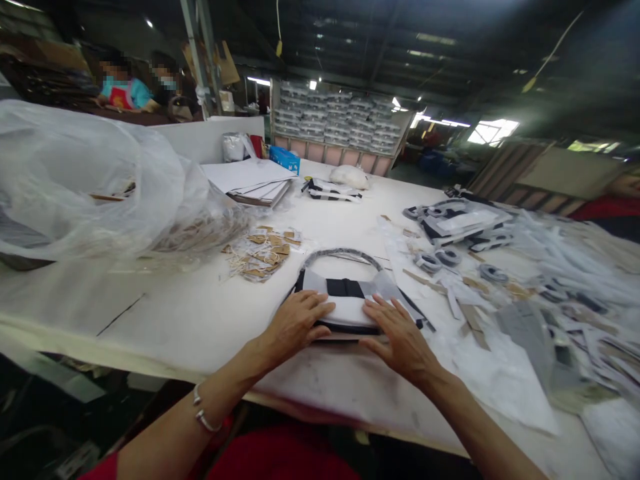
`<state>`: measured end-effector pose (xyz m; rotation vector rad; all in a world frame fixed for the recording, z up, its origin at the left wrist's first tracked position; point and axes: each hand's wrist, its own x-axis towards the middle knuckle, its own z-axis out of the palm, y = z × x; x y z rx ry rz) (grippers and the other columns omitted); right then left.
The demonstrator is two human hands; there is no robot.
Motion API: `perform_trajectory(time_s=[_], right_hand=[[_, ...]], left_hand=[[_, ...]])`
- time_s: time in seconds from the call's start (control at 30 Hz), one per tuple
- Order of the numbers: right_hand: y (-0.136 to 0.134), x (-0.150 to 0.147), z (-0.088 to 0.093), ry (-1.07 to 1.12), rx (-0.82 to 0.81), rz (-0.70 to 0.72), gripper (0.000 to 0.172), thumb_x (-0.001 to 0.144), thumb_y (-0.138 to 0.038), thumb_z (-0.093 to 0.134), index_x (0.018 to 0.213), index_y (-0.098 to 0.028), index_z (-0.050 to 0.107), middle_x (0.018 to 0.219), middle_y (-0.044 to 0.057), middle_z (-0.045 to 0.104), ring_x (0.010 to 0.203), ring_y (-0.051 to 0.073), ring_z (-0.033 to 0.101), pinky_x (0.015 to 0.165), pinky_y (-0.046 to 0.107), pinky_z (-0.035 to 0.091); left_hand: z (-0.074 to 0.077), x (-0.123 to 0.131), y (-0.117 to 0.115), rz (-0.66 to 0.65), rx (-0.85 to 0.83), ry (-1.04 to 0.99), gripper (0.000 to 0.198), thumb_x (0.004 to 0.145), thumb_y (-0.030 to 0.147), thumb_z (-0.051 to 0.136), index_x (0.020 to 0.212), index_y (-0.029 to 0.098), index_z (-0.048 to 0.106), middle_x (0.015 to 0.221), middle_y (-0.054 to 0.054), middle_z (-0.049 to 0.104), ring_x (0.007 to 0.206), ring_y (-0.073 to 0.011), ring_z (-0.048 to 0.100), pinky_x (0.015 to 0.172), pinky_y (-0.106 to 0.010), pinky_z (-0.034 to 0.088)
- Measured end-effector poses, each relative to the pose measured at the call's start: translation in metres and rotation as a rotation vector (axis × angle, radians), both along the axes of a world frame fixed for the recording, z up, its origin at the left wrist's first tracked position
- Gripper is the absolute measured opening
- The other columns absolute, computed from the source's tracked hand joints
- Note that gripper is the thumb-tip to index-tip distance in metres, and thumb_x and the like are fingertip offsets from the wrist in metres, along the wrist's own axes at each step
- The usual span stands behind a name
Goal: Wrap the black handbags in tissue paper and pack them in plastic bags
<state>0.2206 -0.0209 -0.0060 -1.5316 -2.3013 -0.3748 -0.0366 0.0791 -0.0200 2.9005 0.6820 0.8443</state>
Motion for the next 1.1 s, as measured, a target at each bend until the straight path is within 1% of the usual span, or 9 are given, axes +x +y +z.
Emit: perform_trajectory(time_s=[0.1,0.27,0.37,0.47,0.6,0.7,0.9,1.03,1.1], right_hand=[[0.007,-0.032,0.0,0.029,-0.008,0.011,0.055,0.087,-0.024,0.061,0.138,-0.012,0.045,0.138,0.014,0.056,0.133,0.028,0.046,0.112,0.054,0.035],[0.012,-0.065,-0.025,0.091,0.063,0.054,0.044,0.088,-0.01,0.05,0.132,-0.011,0.052,0.131,0.014,0.061,0.127,0.025,0.053,0.108,0.048,0.042],[0.008,-0.067,-0.037,0.106,0.123,0.043,0.044,0.089,-0.008,0.045,0.133,-0.011,0.051,0.132,0.014,0.06,0.129,0.024,0.05,0.109,0.049,0.041],[0.007,-0.065,-0.038,0.119,0.12,0.051,0.046,0.09,-0.008,0.042,0.135,-0.012,0.05,0.132,0.013,0.061,0.13,0.023,0.049,0.11,0.048,0.04],[0.009,-0.066,-0.034,0.123,0.065,0.032,0.046,0.091,-0.009,0.041,0.135,-0.015,0.051,0.132,0.012,0.061,0.13,0.023,0.05,0.111,0.048,0.037],[0.01,-0.069,-0.032,0.115,0.017,-0.006,0.048,0.09,-0.009,0.043,0.137,-0.016,0.05,0.134,0.012,0.06,0.13,0.024,0.049,0.112,0.048,0.036],[0.005,-0.077,-0.034,0.092,-0.018,-0.056,0.05,0.089,-0.021,0.055,0.138,-0.013,0.048,0.138,0.016,0.055,0.133,0.028,0.046,0.114,0.053,0.03],[0.0,-0.084,-0.033,0.107,-0.018,-0.127,0.053,0.088,-0.03,0.061,0.137,-0.013,0.048,0.142,0.017,0.051,0.135,0.032,0.041,0.114,0.057,0.024],[0.001,-0.085,-0.027,0.122,-0.049,-0.14,0.05,0.089,-0.03,0.06,0.135,-0.014,0.05,0.14,0.015,0.053,0.134,0.03,0.043,0.113,0.056,0.026]], left_hand=[[-0.01,-0.001,0.002,-0.004,0.022,-0.067,0.043,0.082,0.035,0.072,0.122,0.022,0.059,0.12,-0.008,0.066,0.114,-0.0262,0.058,0.098,-0.044,0.047],[-0.023,-0.003,-0.005,0.016,0.133,-0.111,0.039,0.089,0.042,0.062,0.122,0.021,0.06,0.116,-0.009,0.067,0.127,-0.0293,0.05,0.114,-0.058,0.027],[-0.027,-0.007,-0.015,-0.013,0.171,-0.094,0.034,0.095,0.025,0.05,0.128,0.017,0.055,0.126,-0.01,0.063,0.132,-0.0254,0.046,0.113,-0.05,0.034],[-0.03,-0.014,-0.021,-0.05,0.188,-0.079,0.039,0.097,0.012,0.037,0.133,0.017,0.05,0.132,-0.01,0.059,0.131,-0.0243,0.046,0.109,-0.045,0.04],[-0.032,-0.023,-0.021,-0.06,0.207,0.005,0.039,0.097,0.016,0.043,0.135,0.022,0.049,0.136,-0.009,0.056,0.133,-0.0298,0.043,0.108,-0.053,0.039],[-0.034,-0.027,-0.018,-0.054,0.23,0.065,0.041,0.096,0.015,0.045,0.136,0.022,0.049,0.136,-0.009,0.056,0.132,-0.031,0.044,0.107,-0.056,0.038],[-0.04,-0.027,-0.01,-0.051,0.282,0.079,0.039,0.094,0.014,0.049,0.132,0.023,0.052,0.132,-0.01,0.059,0.121,-0.0283,0.056,0.098,-0.047,0.048],[-0.043,-0.026,-0.008,-0.07,0.268,0.04,0.038,0.094,0.015,0.051,0.132,0.022,0.052,0.132,-0.01,0.059,0.12,-0.0271,0.056,0.096,-0.043,0.051],[-0.044,-0.026,-0.009,-0.069,0.261,0.018,0.039,0.094,0.018,0.052,0.133,0.022,0.051,0.134,-0.011,0.057,0.121,-0.0282,0.056,0.097,-0.044,0.051]])
